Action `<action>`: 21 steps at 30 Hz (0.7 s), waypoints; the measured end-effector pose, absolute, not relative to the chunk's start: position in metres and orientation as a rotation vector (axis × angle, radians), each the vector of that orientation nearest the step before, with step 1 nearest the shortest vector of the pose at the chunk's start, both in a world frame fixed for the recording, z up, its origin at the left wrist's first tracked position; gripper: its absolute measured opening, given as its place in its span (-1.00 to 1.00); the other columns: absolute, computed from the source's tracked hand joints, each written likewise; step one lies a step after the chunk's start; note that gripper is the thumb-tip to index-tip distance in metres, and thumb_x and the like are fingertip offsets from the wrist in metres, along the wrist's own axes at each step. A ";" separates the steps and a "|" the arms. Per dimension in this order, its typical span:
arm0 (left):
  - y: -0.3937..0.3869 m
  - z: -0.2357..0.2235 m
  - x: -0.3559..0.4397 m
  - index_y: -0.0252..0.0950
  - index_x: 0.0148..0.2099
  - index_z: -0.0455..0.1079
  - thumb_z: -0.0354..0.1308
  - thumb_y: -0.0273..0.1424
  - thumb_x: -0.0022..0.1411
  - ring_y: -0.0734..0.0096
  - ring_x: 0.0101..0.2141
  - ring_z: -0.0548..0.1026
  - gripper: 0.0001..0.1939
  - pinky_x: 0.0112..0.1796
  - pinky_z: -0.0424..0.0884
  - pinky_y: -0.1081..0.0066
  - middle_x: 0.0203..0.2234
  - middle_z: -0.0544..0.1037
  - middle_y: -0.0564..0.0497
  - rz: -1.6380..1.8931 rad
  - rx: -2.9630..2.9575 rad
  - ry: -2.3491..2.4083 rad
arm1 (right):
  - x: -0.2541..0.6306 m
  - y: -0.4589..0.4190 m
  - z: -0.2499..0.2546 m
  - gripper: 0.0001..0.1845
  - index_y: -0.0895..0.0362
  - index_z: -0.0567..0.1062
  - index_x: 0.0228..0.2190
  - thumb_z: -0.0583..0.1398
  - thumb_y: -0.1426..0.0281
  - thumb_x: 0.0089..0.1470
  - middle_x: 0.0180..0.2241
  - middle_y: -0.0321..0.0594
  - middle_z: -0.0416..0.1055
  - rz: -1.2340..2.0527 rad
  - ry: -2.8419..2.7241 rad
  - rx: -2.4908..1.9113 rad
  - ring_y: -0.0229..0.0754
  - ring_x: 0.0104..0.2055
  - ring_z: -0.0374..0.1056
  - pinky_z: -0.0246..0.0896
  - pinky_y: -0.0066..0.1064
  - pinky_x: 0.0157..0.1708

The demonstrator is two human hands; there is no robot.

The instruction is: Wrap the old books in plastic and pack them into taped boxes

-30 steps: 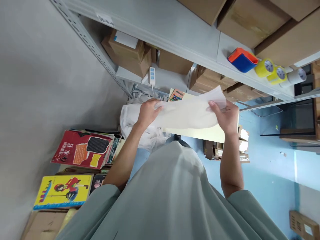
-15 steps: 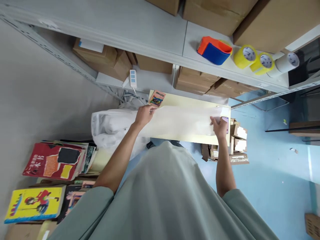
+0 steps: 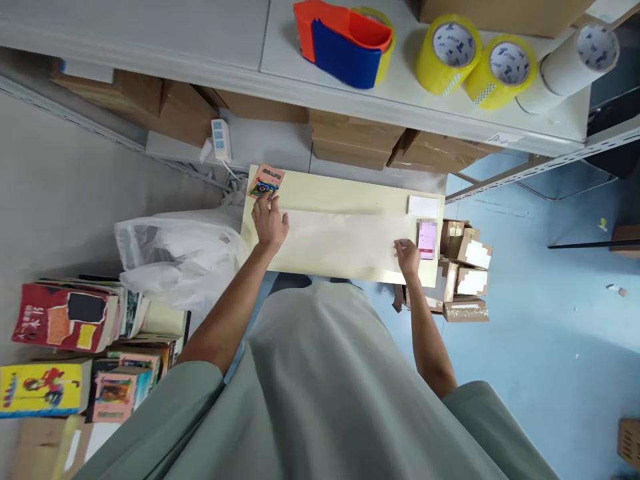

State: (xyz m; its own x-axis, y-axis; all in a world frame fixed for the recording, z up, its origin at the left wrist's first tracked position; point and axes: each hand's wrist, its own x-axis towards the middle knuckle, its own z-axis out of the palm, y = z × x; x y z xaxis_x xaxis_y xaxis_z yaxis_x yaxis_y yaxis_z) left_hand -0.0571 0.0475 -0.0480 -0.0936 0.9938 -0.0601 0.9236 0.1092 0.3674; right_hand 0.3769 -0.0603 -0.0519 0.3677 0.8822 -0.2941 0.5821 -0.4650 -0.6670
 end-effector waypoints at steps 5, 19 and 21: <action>0.007 -0.072 -0.023 -0.36 0.47 0.38 0.09 -0.32 0.55 -0.14 0.49 0.28 -0.46 0.50 0.18 -0.08 0.51 0.30 -0.37 0.221 1.932 1.825 | 0.387 -0.060 -0.073 -0.25 0.12 0.60 -0.18 0.04 -0.29 0.38 -0.14 0.08 0.73 0.891 -1.200 -2.191 -0.01 -0.38 0.64 0.42 -0.27 -0.38; -0.037 -0.118 -0.023 -0.35 0.71 -0.06 0.22 -0.09 0.47 -0.33 0.65 -0.18 -0.02 0.49 0.15 -0.25 0.69 -0.23 -0.34 -0.217 1.779 1.795 | 0.346 -0.062 -0.104 -0.19 0.20 0.15 0.56 0.09 0.04 0.52 0.57 0.29 0.11 0.591 -1.816 -2.169 0.25 0.63 0.02 0.17 0.23 0.49; -0.033 -0.117 -0.018 -0.40 0.70 -0.05 0.25 -0.11 0.45 -0.35 0.65 -0.18 0.00 0.50 0.11 -0.24 0.69 -0.23 -0.38 -0.204 1.771 1.797 | 0.312 -0.055 -0.108 -0.16 0.23 0.09 0.60 0.05 0.03 0.54 0.65 0.25 -0.07 0.740 -2.005 -2.066 0.25 0.70 -0.15 0.05 0.22 0.56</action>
